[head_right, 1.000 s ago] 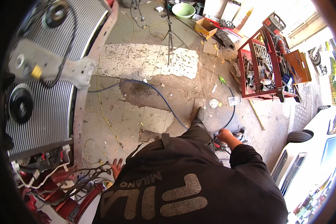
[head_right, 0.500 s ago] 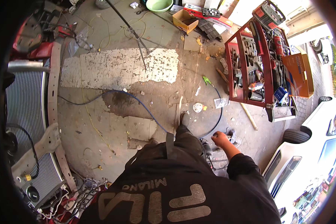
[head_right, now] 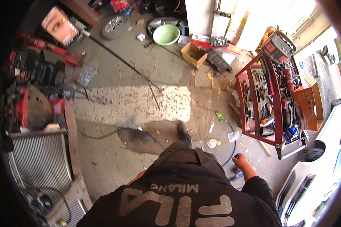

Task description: The person walks through a garage and approaches a red car with its hood open. They handle a small circular car part and a black tool, then manipulate several wires and hoses near the radiator and engine bay. The person continues to adjust and connect components within the engine compartment.

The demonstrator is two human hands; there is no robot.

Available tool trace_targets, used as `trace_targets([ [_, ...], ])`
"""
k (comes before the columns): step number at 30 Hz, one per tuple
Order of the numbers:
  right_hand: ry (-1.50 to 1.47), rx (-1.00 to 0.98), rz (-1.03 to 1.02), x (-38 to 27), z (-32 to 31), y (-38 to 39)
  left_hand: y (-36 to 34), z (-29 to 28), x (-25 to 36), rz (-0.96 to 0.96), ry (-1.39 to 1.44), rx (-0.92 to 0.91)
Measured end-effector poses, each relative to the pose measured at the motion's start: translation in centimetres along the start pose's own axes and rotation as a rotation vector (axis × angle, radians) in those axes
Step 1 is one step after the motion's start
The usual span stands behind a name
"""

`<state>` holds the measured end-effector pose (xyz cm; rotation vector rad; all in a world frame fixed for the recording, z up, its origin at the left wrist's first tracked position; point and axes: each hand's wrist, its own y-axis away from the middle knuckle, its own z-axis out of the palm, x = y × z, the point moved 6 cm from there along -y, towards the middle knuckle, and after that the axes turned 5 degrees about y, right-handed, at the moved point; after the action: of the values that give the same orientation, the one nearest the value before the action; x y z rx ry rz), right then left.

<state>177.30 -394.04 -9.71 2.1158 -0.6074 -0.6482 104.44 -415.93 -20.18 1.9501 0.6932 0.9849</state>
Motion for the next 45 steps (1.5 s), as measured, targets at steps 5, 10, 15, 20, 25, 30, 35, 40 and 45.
trace_targets([
  [5,-0.120,0.119,-0.013,-11.1,-4.4,-2.1,-10.4,-12.3,16.2,0.063,-0.293,-0.079],
  [10,-0.051,0.177,-0.251,-17.5,-6.9,-9.4,-14.8,-20.9,38.6,0.254,-0.154,0.024],
  [15,0.208,0.175,-0.513,-18.5,-7.5,-28.3,-19.3,-24.9,54.9,0.335,-0.228,0.068],
  [20,0.304,0.062,-0.674,-32.4,-23.2,-43.8,-24.7,-28.6,65.8,0.317,-0.046,0.161],
  [25,0.495,0.121,-0.561,-53.2,-40.9,-45.1,-28.3,-30.7,73.2,0.169,-0.062,0.187],
  [30,0.288,0.054,-0.429,-64.7,-47.4,-47.6,-31.5,-36.4,79.1,0.156,-0.075,0.256],
  [35,0.537,-0.139,-0.534,-67.7,-41.9,-54.8,-35.2,-44.7,79.2,0.072,0.025,0.355],
  [40,0.807,-0.320,-0.719,-75.7,-36.3,-60.7,-42.2,-51.8,74.7,0.013,0.154,0.430],
  [45,0.771,-0.122,-0.657,-96.2,-39.0,-58.0,-50.5,-58.5,67.8,0.045,0.088,0.208],
])
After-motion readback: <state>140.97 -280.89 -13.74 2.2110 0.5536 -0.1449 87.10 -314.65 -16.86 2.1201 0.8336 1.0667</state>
